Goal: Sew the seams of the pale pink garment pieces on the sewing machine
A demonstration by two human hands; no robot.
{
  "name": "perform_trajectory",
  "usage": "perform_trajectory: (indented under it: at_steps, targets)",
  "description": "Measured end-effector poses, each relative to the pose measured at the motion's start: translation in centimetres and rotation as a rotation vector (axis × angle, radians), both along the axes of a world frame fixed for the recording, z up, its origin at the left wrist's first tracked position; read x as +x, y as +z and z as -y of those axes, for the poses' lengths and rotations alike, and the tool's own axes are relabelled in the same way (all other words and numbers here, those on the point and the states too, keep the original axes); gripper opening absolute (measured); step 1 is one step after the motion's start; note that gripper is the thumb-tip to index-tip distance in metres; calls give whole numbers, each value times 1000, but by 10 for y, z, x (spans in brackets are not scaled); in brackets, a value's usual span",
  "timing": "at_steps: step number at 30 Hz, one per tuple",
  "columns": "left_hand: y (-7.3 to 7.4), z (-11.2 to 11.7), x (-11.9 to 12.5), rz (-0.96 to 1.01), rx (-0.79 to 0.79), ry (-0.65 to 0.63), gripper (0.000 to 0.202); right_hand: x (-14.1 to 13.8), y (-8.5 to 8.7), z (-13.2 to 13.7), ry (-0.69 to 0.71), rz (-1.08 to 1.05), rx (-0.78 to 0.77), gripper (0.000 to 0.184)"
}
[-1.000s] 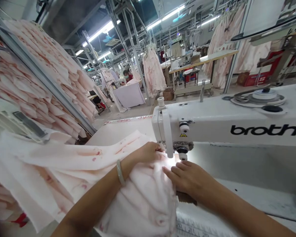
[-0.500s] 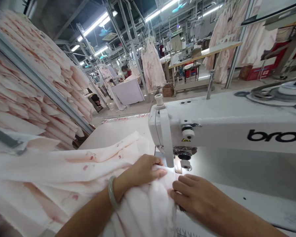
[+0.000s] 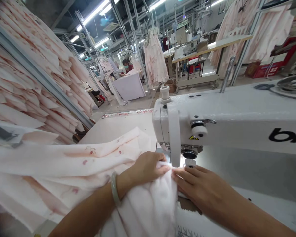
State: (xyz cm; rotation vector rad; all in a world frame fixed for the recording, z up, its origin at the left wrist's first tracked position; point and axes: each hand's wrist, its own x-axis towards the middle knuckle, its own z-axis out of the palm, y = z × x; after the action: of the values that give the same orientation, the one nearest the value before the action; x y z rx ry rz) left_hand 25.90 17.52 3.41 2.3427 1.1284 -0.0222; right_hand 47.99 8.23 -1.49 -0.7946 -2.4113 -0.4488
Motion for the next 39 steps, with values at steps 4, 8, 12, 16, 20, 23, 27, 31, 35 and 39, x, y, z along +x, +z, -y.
perform_trajectory:
  at_steps: [4,8,12,16,20,23,27,31,35,39]
  targets:
    - [-3,1,1,52,31,-8,19,3,-3,0,-16,46,-8,40]
    - [-3,3,3,43,113,-38,12,2,2,0,-34,60,-17,39]
    - [-2,7,6,14,128,-18,10,0,6,-1,-48,51,-4,40]
    - [-9,9,11,-16,173,-11,8,1,0,-2,-70,20,-25,43]
    - [-17,1,16,2,222,-8,5,7,-17,-2,-109,-22,-57,38]
    - [-17,-7,20,-8,234,-25,7,10,-24,-3,-155,-47,-101,35]
    - [-12,-12,25,-60,265,-34,12,10,-18,-7,-167,-90,-140,34]
    - [-9,-12,27,-86,286,-39,16,8,-11,-8,-171,-107,-109,36]
    - [-12,-12,26,-77,296,-35,14,7,-9,-6,-213,-87,-117,38]
    - [-15,-12,29,-75,311,-20,11,6,-8,-5,-223,-98,-183,40]
